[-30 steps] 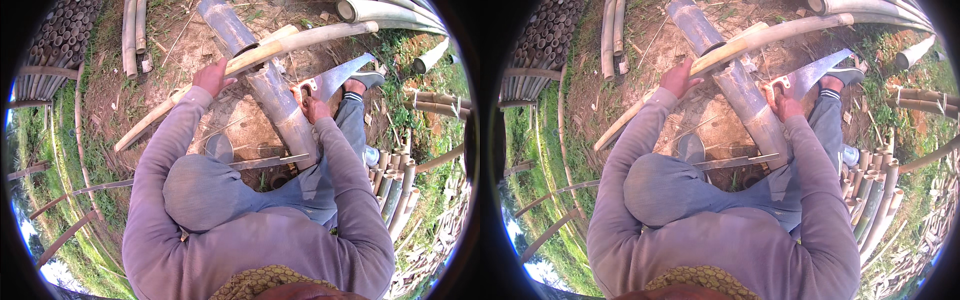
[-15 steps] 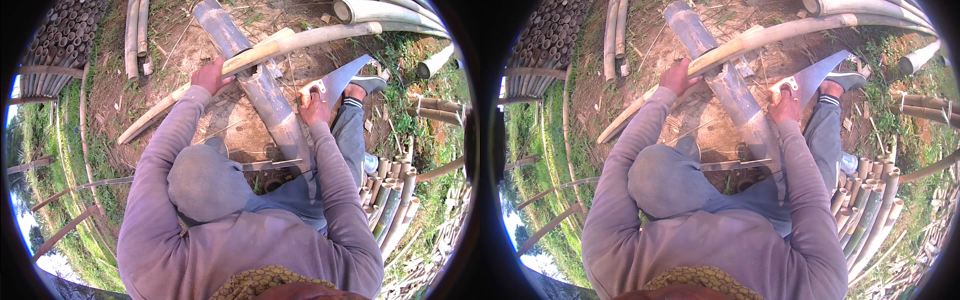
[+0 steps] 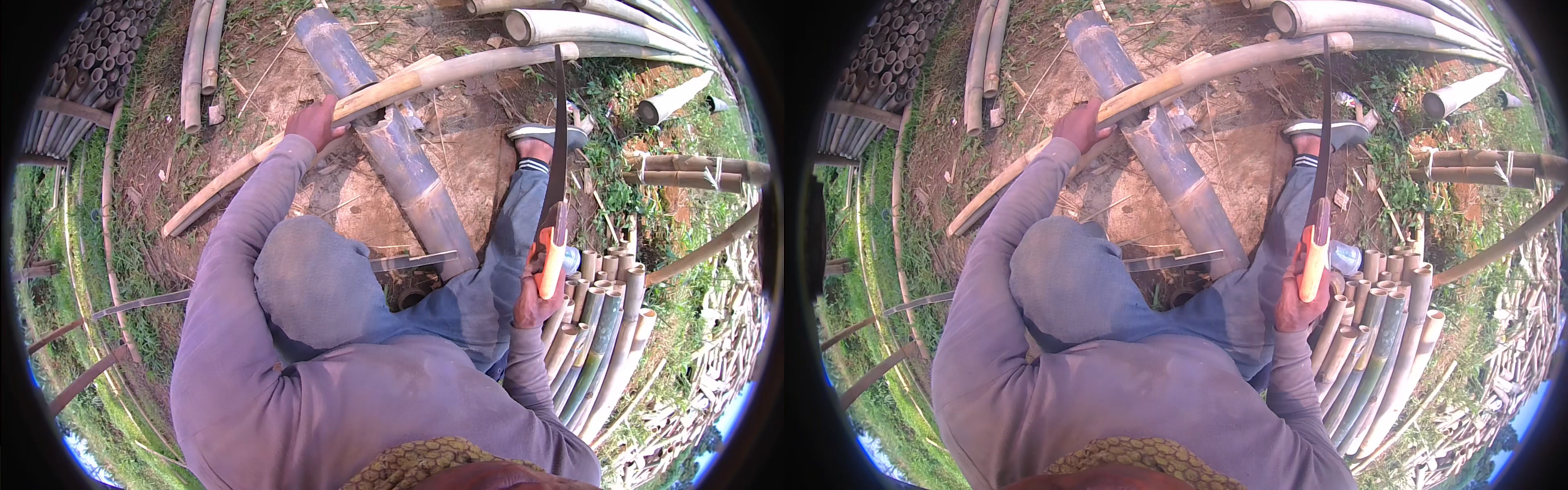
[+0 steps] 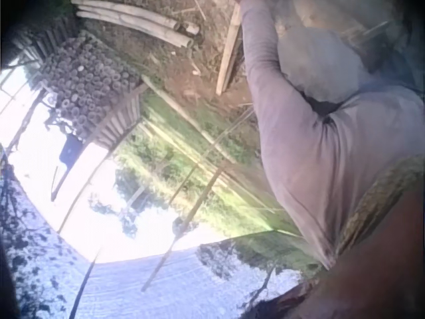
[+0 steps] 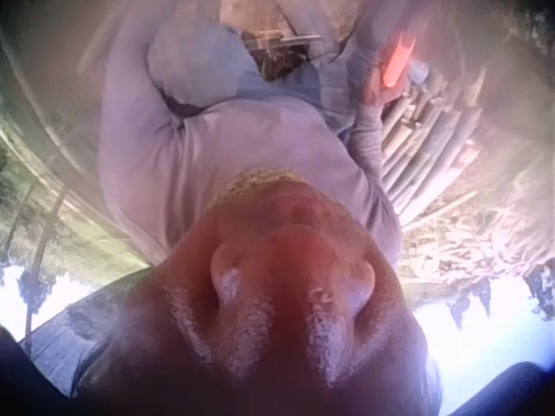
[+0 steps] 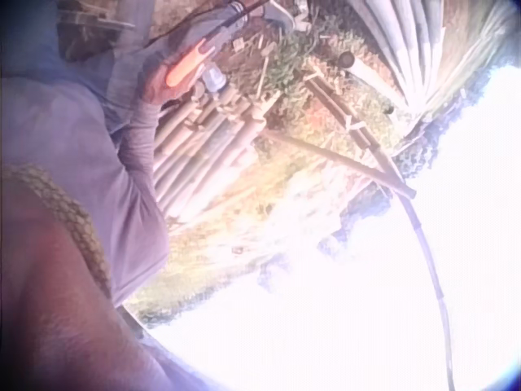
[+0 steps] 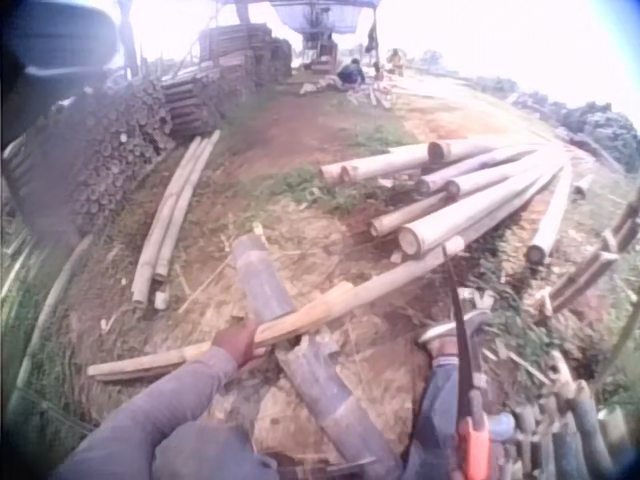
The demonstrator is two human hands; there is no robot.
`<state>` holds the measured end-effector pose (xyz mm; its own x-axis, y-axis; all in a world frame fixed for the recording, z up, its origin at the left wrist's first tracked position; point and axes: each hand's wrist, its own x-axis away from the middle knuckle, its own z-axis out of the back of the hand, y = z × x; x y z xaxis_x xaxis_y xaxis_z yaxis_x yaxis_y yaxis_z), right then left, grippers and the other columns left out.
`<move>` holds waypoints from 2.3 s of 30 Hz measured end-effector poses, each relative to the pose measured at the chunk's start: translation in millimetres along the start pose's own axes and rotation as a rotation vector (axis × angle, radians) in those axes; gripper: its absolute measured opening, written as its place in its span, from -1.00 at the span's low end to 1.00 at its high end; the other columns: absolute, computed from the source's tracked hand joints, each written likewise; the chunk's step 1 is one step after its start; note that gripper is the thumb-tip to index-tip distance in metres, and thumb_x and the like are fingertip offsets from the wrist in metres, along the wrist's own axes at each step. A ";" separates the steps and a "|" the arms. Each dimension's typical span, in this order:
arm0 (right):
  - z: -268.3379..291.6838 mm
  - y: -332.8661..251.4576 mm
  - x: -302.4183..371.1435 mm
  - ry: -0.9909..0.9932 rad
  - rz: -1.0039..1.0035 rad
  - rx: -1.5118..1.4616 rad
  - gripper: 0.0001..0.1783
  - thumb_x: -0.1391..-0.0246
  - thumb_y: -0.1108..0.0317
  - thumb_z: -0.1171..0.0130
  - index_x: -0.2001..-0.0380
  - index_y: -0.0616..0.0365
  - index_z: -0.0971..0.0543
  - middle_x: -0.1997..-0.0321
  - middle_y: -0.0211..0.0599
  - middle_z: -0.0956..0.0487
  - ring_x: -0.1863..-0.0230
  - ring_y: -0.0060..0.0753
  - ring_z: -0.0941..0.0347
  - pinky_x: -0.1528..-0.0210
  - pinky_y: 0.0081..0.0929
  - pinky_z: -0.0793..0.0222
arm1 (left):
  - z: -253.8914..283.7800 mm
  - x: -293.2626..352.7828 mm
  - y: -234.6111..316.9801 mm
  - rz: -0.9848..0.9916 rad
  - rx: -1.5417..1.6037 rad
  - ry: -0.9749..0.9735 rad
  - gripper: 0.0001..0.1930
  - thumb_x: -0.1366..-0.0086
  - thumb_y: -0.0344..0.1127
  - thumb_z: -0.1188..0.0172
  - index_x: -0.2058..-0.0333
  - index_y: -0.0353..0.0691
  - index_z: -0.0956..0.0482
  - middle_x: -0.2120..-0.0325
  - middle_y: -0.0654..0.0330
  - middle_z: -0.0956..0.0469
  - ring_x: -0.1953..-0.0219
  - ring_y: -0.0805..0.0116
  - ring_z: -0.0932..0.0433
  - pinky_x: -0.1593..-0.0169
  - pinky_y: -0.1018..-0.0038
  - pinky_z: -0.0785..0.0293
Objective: The person sits on the ground and uses a hand saw to cut long bamboo poles into shorter sections. They repeatedly position each pole on a support, saw through it, and set the cut pieces aside.
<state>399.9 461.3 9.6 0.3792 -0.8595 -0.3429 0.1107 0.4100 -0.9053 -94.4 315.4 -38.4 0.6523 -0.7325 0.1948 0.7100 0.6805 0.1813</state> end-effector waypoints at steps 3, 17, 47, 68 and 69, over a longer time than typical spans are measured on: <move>-23.1 -32.7 7.0 -0.062 -0.177 -0.074 -0.63 -0.30 0.42 -0.32 -0.09 0.39 -0.54 -0.01 -0.09 -0.63 0.02 -0.32 -0.62 -0.16 -0.32 -0.57 | -5.3 -0.1 -3.7 -0.033 0.018 0.034 -0.43 -0.31 0.10 -0.40 -0.07 -0.05 -0.32 0.11 -0.05 -0.66 0.01 -0.15 -0.67 -0.02 -0.01 -0.57; -96.3 -29.8 -28.4 -0.299 0.252 0.164 -0.42 -0.25 0.40 -0.39 -0.26 0.44 -0.49 -0.21 0.12 -0.63 -0.22 0.00 -0.62 -0.25 -0.21 -0.52 | -0.1 -0.1 0.5 -0.016 0.019 0.019 -0.44 -0.31 0.10 -0.39 -0.06 -0.04 -0.34 0.09 -0.02 -0.68 -0.03 -0.17 -0.66 -0.05 -0.04 -0.55; -154.0 -39.7 -70.1 -0.313 0.156 0.067 -0.47 -0.27 0.41 -0.36 -0.26 0.34 -0.54 -0.16 -0.06 -0.70 -0.14 -0.31 -0.67 -0.18 -0.37 -0.55 | -7.2 -6.2 -9.4 -0.076 -0.001 0.017 -0.41 -0.31 0.14 -0.39 -0.07 -0.07 -0.34 0.14 -0.03 -0.70 0.03 -0.13 -0.69 -0.01 -0.01 -0.59; -63.7 -56.7 13.5 -0.333 0.048 0.087 -0.41 -0.26 0.47 -0.33 -0.30 0.47 -0.46 -0.21 0.08 -0.66 -0.18 -0.15 -0.66 -0.23 -0.29 -0.55 | -13.2 3.5 -18.3 -0.071 -0.013 0.071 -0.37 -0.28 0.18 -0.38 -0.10 -0.04 -0.34 0.17 0.00 -0.71 0.08 -0.15 -0.70 0.05 -0.03 -0.61; -62.9 -57.8 18.4 -0.314 0.010 0.038 -0.41 -0.26 0.48 -0.32 -0.30 0.47 -0.45 -0.20 0.08 -0.66 -0.18 -0.15 -0.66 -0.22 -0.28 -0.55 | -5.1 4.8 -14.0 -0.067 -0.009 0.055 -0.38 -0.30 0.18 -0.37 -0.09 -0.06 -0.34 0.15 0.00 -0.71 0.06 -0.14 -0.70 0.03 -0.02 -0.60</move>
<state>342.7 402.6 39.9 0.6450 -0.7213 -0.2524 0.1376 0.4345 -0.8901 -99.9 302.2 -45.0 0.6171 -0.7762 0.1289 0.7545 0.6302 0.1831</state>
